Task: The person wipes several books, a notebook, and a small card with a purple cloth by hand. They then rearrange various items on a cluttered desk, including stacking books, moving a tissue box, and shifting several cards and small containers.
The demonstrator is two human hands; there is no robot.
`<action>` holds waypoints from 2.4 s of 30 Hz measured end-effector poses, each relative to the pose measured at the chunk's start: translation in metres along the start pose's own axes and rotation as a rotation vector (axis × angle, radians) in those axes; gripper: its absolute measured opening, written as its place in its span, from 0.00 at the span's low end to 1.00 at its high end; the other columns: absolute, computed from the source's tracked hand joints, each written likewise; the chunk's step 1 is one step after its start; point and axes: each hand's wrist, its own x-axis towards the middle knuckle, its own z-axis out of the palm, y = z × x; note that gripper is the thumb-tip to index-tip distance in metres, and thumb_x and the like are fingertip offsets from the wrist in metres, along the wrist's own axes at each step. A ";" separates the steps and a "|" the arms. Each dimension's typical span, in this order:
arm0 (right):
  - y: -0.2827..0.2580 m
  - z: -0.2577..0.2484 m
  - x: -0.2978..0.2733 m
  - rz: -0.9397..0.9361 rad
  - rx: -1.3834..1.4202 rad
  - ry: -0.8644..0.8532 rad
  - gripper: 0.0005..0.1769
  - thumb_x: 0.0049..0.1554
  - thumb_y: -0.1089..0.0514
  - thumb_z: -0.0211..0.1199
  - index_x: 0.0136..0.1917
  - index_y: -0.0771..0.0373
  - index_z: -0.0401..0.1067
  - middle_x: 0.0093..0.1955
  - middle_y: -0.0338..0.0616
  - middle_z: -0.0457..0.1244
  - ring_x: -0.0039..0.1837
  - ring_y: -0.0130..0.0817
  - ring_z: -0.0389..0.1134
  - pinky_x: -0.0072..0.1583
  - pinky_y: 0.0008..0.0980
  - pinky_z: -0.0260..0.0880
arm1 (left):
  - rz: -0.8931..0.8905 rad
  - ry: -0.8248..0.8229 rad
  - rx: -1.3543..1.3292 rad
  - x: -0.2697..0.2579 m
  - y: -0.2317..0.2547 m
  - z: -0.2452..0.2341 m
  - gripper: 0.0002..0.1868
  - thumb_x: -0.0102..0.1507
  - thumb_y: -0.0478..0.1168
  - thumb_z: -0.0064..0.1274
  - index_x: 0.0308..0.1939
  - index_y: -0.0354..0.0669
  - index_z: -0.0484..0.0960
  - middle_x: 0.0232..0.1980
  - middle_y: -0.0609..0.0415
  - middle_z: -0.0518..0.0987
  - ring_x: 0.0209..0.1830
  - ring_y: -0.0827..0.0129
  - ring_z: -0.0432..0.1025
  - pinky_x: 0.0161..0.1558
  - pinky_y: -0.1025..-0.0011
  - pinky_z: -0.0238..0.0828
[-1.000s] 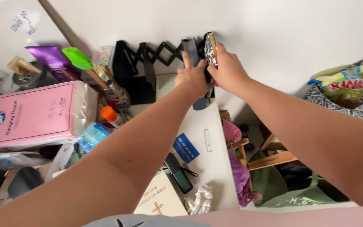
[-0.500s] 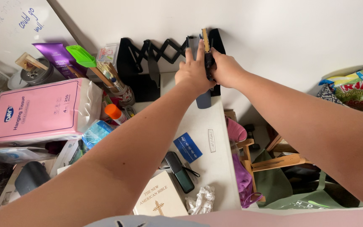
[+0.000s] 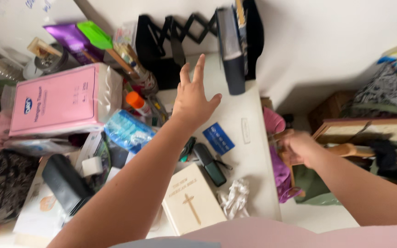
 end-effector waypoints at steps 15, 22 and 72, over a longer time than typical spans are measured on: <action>0.119 0.076 0.099 0.187 -0.542 -0.152 0.20 0.58 0.51 0.66 0.60 0.63 0.72 0.62 0.55 0.66 0.64 0.52 0.66 0.64 0.50 0.67 | 0.067 -0.417 0.131 -0.092 -0.085 0.012 0.14 0.59 0.51 0.61 0.35 0.44 0.83 0.42 0.46 0.84 0.46 0.51 0.79 0.51 0.57 0.75; 0.097 0.009 0.060 -0.366 -0.773 0.258 0.16 0.51 0.54 0.74 0.47 0.65 0.76 0.47 0.55 0.70 0.51 0.52 0.72 0.55 0.44 0.71 | -0.031 -0.693 0.333 -0.107 -0.102 0.014 0.37 0.49 0.56 0.70 0.54 0.39 0.75 0.48 0.42 0.82 0.54 0.48 0.76 0.53 0.53 0.73; -0.146 0.180 -0.368 -1.955 -1.220 0.220 0.30 0.65 0.39 0.56 0.76 0.50 0.58 0.74 0.50 0.58 0.80 0.54 0.47 0.77 0.70 0.31 | 0.074 -0.782 -2.055 -0.145 -0.102 -0.121 0.49 0.57 0.77 0.43 0.71 0.48 0.70 0.71 0.43 0.71 0.71 0.50 0.67 0.69 0.46 0.65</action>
